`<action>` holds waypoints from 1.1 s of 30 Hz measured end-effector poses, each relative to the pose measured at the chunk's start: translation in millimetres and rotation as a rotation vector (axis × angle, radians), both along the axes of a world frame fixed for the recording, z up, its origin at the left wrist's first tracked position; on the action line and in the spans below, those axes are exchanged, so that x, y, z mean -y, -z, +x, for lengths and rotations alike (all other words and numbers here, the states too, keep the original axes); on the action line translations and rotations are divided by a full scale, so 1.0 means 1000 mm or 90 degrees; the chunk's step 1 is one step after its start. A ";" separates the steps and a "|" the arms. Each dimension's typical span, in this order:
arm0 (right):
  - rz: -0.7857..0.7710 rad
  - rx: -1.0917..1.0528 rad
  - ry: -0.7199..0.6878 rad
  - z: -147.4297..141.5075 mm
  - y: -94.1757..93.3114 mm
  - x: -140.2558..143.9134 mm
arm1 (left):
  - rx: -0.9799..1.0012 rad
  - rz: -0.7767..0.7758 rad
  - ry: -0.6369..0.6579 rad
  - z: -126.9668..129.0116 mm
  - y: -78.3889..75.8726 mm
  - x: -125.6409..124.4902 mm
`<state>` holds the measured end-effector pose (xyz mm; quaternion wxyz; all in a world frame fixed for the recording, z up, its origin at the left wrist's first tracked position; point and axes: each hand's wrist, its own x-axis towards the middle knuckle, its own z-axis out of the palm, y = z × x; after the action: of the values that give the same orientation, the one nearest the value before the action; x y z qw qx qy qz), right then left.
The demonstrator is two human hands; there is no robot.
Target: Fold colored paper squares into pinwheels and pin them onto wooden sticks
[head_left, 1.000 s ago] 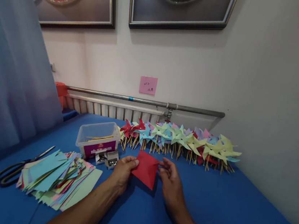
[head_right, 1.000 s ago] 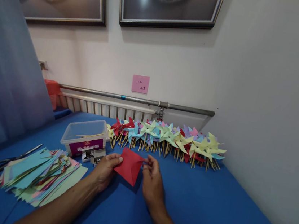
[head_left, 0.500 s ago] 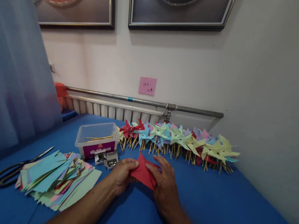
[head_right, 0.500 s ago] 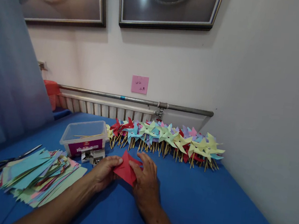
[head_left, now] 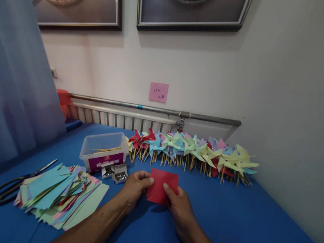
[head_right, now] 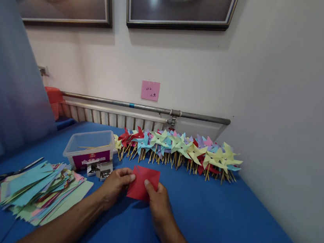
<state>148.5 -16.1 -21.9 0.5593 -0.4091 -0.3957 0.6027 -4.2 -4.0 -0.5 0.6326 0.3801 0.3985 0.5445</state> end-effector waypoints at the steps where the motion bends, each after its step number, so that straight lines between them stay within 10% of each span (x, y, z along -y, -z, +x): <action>1: -0.011 -0.008 -0.002 0.000 -0.002 0.001 | -0.016 -0.009 -0.020 0.001 0.000 0.000; 20: -0.050 -0.089 -0.043 -0.008 -0.008 0.007 | -0.149 0.082 -0.150 0.001 0.006 -0.004; 33: -0.025 -0.064 -0.004 -0.008 -0.005 0.007 | -0.695 0.559 -0.195 -0.001 0.011 0.013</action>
<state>140.8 -23.4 -16.7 0.5686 -0.3882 -0.3562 0.6317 -5.6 -17.2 -11.2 0.0481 0.7574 0.4511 0.4696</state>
